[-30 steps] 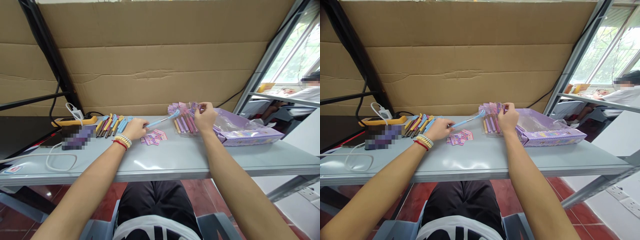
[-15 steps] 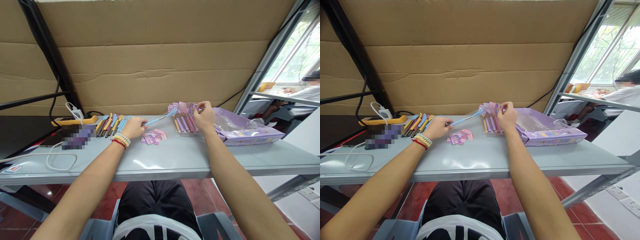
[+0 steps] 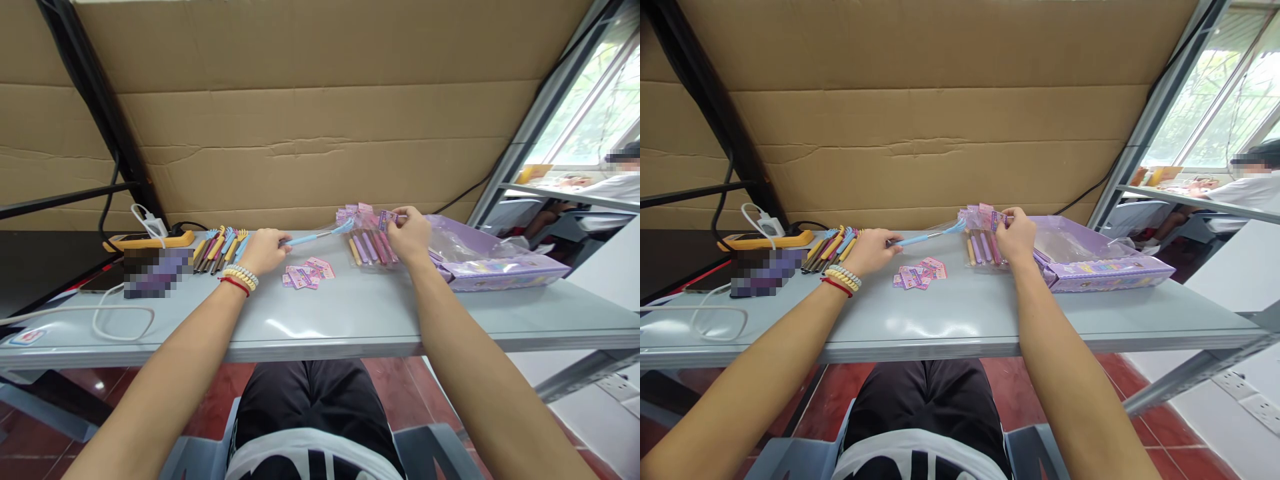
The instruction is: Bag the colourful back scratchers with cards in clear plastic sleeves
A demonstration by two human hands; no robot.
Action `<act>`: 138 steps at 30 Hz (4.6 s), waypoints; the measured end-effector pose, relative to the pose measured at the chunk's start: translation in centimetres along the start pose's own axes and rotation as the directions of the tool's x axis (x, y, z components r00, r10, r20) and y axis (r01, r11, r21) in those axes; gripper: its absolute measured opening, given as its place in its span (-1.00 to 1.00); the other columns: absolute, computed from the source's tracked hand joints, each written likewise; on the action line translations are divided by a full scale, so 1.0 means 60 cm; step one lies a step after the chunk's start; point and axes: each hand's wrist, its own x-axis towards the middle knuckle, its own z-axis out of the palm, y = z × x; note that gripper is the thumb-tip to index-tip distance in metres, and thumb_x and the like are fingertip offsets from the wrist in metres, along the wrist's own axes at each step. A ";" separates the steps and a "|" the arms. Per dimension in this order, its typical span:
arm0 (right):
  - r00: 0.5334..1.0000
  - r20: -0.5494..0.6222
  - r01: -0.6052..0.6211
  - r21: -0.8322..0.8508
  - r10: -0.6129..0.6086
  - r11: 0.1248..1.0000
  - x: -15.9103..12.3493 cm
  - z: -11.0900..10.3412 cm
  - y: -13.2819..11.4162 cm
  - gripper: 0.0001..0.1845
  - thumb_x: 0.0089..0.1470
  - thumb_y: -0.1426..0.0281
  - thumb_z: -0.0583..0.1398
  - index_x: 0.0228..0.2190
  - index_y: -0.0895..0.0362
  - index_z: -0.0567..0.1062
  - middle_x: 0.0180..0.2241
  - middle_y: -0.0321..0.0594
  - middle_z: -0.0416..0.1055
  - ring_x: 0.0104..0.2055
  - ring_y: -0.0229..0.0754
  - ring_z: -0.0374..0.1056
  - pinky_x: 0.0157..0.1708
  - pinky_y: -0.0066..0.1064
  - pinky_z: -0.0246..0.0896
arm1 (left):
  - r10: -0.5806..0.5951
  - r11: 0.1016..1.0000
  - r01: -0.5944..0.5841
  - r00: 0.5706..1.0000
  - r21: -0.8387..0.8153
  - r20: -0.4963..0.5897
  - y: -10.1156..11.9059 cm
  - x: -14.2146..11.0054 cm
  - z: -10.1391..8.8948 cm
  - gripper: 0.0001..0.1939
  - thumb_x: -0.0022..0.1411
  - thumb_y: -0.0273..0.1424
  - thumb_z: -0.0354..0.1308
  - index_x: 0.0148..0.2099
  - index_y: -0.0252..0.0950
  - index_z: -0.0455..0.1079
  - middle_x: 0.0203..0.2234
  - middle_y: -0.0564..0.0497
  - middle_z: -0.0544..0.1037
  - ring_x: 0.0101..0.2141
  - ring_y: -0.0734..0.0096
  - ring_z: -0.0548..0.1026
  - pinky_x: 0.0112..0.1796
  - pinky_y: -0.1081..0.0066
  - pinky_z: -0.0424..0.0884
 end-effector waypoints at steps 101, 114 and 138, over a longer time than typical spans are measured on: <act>0.998 0.055 -0.007 0.129 0.000 0.992 -0.015 -0.001 -0.024 -0.79 -0.06 0.26 0.14 -0.53 0.16 0.42 -0.52 -0.25 0.41 -0.47 -0.23 0.23 -0.44 -0.42 0.11 | 0.120 0.916 -0.018 0.966 -0.402 0.230 0.011 -0.003 0.006 -0.67 0.01 -0.20 0.13 -0.27 -0.33 0.52 -0.56 0.09 0.45 -0.49 0.43 0.34 -0.46 0.45 0.23; 0.998 -0.056 0.052 0.269 -0.038 0.962 -0.029 0.021 -0.035 -0.67 -0.11 0.27 0.19 -0.28 0.16 0.33 -0.34 -0.17 0.38 -0.37 -0.20 0.27 -0.27 -0.32 0.21 | -0.025 0.635 0.191 0.974 -0.749 0.227 0.021 -0.002 0.014 -0.80 -0.04 -0.30 0.16 -0.37 -0.33 0.40 -0.52 0.08 0.41 -0.46 0.48 0.34 -0.41 0.43 0.29; 0.494 0.755 0.170 0.403 -0.432 0.899 -0.122 0.050 -0.108 -0.61 -0.08 0.11 0.21 -0.57 0.21 0.40 -0.64 -0.34 0.25 -0.56 -0.36 0.09 -0.55 -0.49 -0.10 | -0.015 0.598 0.368 0.893 -0.712 0.449 0.055 -0.013 0.022 -0.67 0.04 -0.27 0.31 -0.37 -0.30 0.21 -0.66 0.06 0.45 -0.64 0.38 0.46 -0.67 0.48 0.30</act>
